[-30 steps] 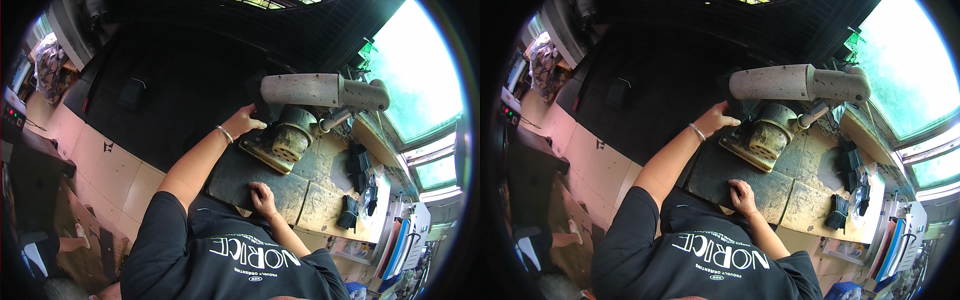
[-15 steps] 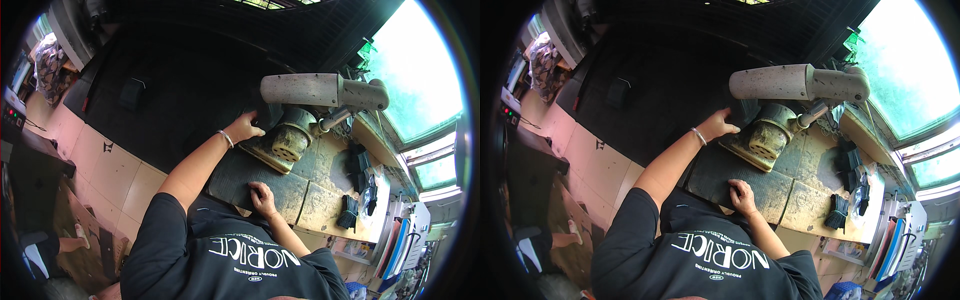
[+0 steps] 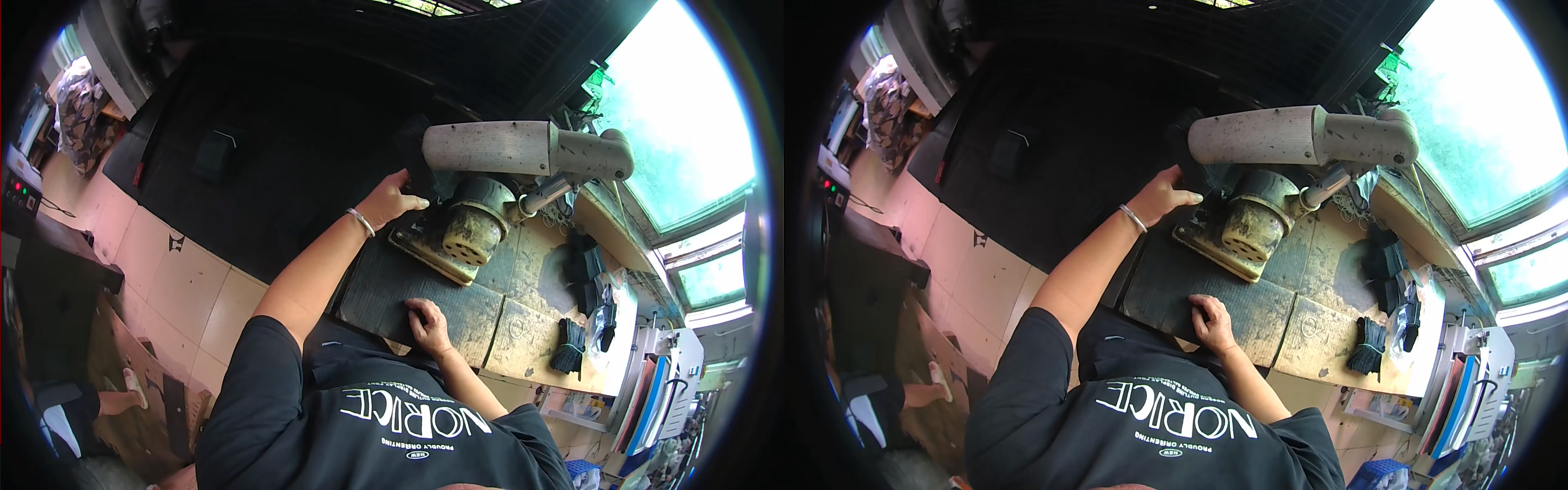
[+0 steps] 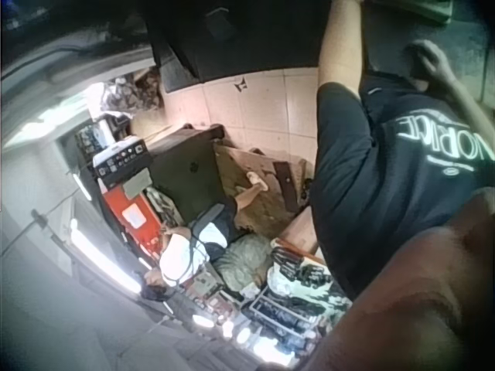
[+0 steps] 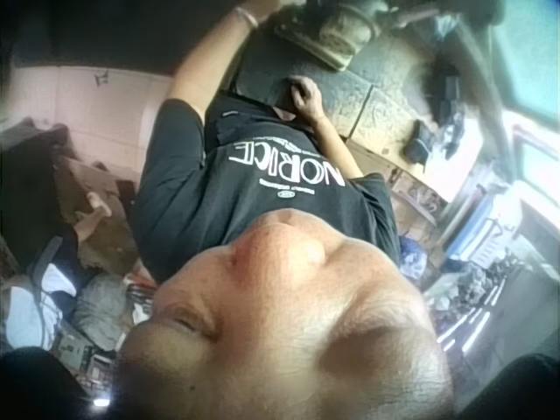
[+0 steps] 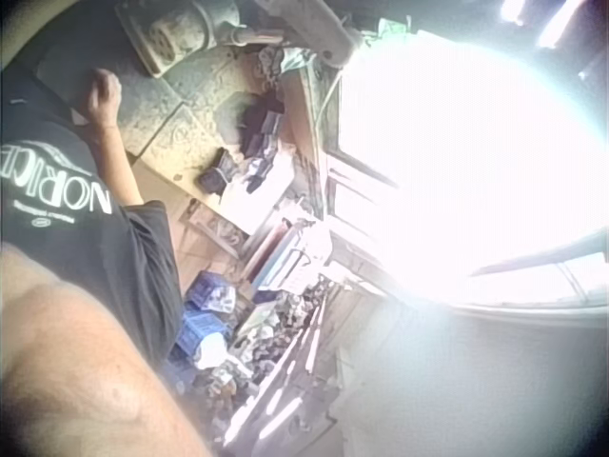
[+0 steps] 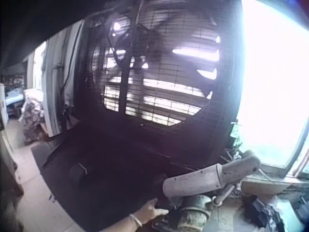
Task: Manually feed and grind the edges of black shoe upper components using a specialized industrial machine.
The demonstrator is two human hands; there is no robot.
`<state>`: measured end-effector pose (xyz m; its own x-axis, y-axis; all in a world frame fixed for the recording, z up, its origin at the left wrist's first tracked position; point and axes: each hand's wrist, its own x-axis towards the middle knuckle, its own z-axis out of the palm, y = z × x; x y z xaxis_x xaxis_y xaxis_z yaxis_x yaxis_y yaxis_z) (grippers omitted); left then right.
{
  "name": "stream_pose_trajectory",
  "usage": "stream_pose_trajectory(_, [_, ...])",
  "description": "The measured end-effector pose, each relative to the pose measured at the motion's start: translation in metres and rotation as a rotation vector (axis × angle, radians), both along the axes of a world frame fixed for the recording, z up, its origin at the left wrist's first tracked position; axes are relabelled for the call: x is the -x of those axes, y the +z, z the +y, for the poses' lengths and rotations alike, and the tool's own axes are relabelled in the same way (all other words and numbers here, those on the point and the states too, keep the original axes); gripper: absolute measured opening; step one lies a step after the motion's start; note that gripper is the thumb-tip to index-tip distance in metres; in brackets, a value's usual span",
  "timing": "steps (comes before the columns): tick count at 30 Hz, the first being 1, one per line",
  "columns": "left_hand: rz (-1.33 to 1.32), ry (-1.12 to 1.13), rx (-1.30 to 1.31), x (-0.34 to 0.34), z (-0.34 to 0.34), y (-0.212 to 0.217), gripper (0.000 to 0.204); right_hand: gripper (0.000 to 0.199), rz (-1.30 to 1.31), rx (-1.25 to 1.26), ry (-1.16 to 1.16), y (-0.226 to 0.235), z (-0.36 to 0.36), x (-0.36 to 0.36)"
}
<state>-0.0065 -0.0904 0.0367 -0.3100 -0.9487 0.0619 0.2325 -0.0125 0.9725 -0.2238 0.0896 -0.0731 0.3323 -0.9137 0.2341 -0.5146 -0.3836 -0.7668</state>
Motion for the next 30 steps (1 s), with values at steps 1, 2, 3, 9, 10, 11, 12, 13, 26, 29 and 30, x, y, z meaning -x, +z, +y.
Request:
stream_pose_trajectory(1, [0.000, -0.001, 0.000, -0.001, -0.002, 0.000, 0.038, 0.023, -0.003, 0.003, 0.002, 0.000, 0.000, 0.000])
stream_pose_trajectory(2, [0.015, 0.005, -0.009, -0.002, -0.004, 0.000, 0.040, 0.023, -0.003, 0.002, 0.001, -0.001, 0.000, 0.000])
stream_pose_trajectory(3, [0.031, 0.011, -0.018, -0.002, -0.006, 0.000, 0.041, 0.023, -0.003, -0.002, -0.001, -0.002, 0.000, 0.000])
stream_pose_trajectory(9, [0.147, 0.020, -0.048, -0.009, -0.013, 0.011, 0.048, 0.022, -0.011, 0.001, 0.002, -0.002, -0.002, 0.001])
stream_pose_trajectory(10, [0.148, 0.018, -0.049, -0.008, -0.012, 0.013, 0.048, 0.022, -0.012, -0.002, 0.000, -0.002, -0.002, 0.001])
stream_pose_trajectory(11, [0.209, 0.045, -0.049, -0.007, -0.011, 0.017, 0.045, 0.022, -0.011, -0.002, -0.001, -0.002, -0.002, 0.002])
stream_pose_trajectory(12, [0.270, 0.071, -0.049, -0.007, -0.010, 0.019, 0.043, 0.022, -0.010, -0.004, -0.002, -0.003, -0.002, 0.002])
stream_pose_trajectory(13, [0.270, 0.072, -0.049, -0.008, -0.011, 0.019, 0.043, 0.022, -0.009, -0.006, -0.001, -0.003, -0.002, 0.002])
stream_pose_trajectory(26, [0.228, 0.016, -0.093, -0.012, -0.006, 0.013, 0.046, 0.022, -0.011, -0.002, 0.003, -0.002, -0.001, 0.001])
stream_pose_trajectory(29, [0.205, 0.015, -0.091, -0.009, -0.004, 0.008, 0.043, 0.023, -0.018, 0.006, 0.005, -0.001, -0.001, 0.000])
stream_pose_trajectory(30, [0.192, 0.009, -0.087, -0.008, -0.004, 0.006, 0.042, 0.023, -0.018, 0.004, 0.002, -0.002, -0.001, 0.000])
